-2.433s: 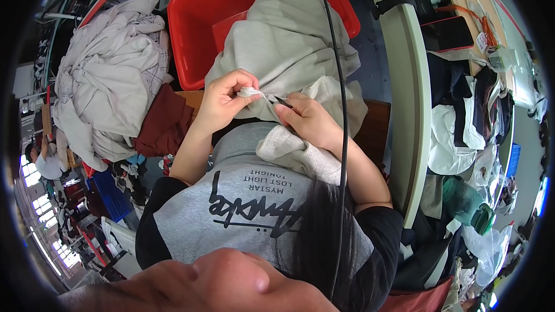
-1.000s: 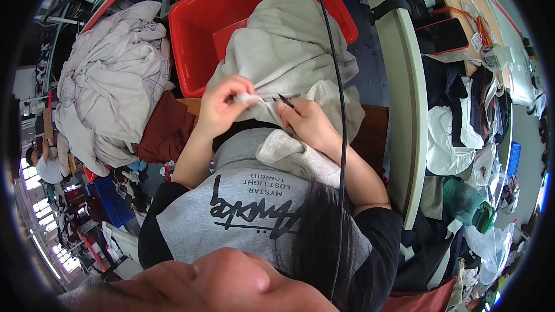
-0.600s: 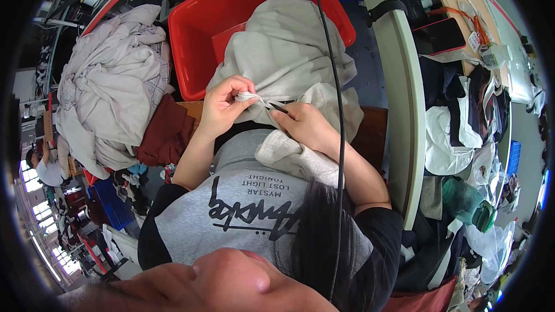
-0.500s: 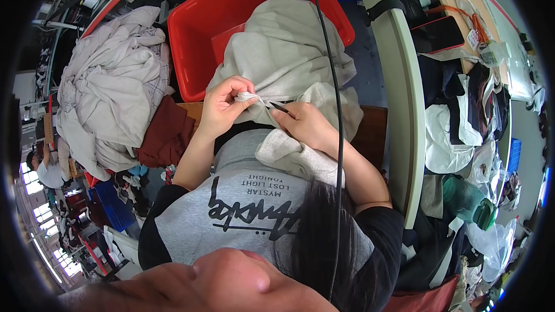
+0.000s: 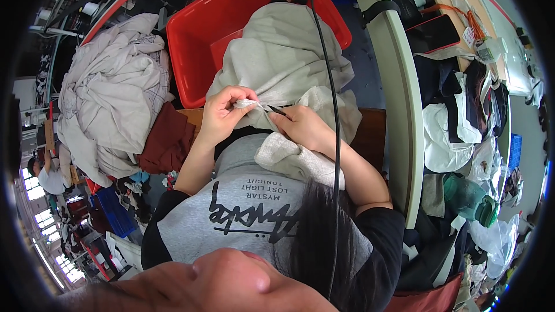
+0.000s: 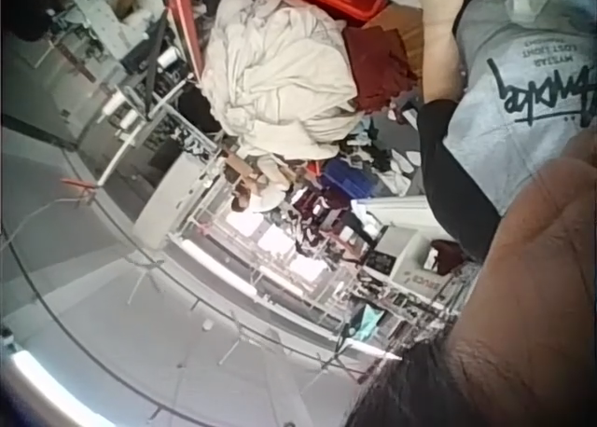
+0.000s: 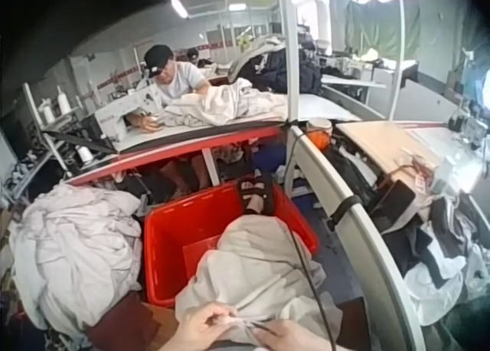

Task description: Trimming excess threads from a white garment using thread snips.

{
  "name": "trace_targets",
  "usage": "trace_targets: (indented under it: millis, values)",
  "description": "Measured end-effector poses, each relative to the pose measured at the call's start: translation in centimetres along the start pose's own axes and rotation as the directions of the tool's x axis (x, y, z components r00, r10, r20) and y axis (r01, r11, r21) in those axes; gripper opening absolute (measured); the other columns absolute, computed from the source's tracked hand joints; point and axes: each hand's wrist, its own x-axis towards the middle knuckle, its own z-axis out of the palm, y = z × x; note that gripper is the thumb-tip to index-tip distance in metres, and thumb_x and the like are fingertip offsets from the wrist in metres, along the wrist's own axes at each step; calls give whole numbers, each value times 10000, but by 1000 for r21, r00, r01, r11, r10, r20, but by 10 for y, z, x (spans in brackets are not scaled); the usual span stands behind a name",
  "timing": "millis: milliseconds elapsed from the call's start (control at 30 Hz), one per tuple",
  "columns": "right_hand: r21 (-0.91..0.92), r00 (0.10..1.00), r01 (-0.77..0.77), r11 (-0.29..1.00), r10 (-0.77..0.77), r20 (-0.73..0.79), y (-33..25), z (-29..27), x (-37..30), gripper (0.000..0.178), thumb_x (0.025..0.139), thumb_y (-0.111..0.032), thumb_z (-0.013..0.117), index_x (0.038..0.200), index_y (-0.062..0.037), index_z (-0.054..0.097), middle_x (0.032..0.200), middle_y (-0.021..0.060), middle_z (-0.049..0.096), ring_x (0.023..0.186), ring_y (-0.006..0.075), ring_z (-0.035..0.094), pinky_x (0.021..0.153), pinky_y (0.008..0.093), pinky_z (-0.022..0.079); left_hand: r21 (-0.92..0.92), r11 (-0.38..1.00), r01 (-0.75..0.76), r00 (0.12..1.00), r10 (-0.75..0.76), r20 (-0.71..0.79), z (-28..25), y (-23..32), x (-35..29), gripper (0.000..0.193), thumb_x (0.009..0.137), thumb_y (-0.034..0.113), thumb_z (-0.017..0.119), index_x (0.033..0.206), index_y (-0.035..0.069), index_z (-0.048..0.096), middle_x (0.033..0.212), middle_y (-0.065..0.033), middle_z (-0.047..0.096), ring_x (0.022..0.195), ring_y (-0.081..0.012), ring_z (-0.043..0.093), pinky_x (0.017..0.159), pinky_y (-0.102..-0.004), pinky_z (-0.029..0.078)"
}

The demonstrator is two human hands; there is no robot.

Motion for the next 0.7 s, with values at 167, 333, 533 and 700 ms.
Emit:
trace_targets:
  millis: [167, 333, 533, 700]
  values:
    - [9, 1000, -2, 1000, 2, -8, 0, 0, 0, 461, 999, -352, 543, 671, -28, 550, 569, -35, 463, 562, 64, 403, 521, 288, 351, -7, 998, 55, 998, -55, 41, -2, 4, 0, 123, 876, -36, 668, 922, 13, 565, 909, -45, 699, 757, -57, 554, 707, -211, 464]
    - [8, 1000, -9, 1000, 9, -14, -4, -1, -1, 462, 996, -351, 542, 672, -23, 554, 564, -24, 467, 557, 68, 405, 521, 291, 354, -59, 997, 43, 999, -41, 36, -1, 2, -1, 123, 880, -35, 660, 912, 8, 549, 924, -68, 712, 790, -66, 594, 728, -216, 480]
    - [-39, 999, 5, 999, -6, -44, -7, 1, -1, 463, 992, -349, 543, 662, -23, 554, 548, -1, 464, 554, 78, 409, 522, 303, 355, -14, 998, -60, 997, 61, 37, 3, 5, -4, 113, 840, -39, 688, 908, 9, 611, 892, -71, 727, 751, -125, 658, 674, -245, 505]
    - [-12, 996, -18, 1000, 17, -92, -2, 6, -1, 465, 977, -365, 535, 718, 13, 619, 609, 115, 588, 591, 193, 559, 615, 358, 450, 52, 982, -182, 980, 177, 91, 0, 6, -2, 150, 784, -72, 697, 875, 18, 619, 906, -77, 731, 774, -211, 690, 681, -287, 525]
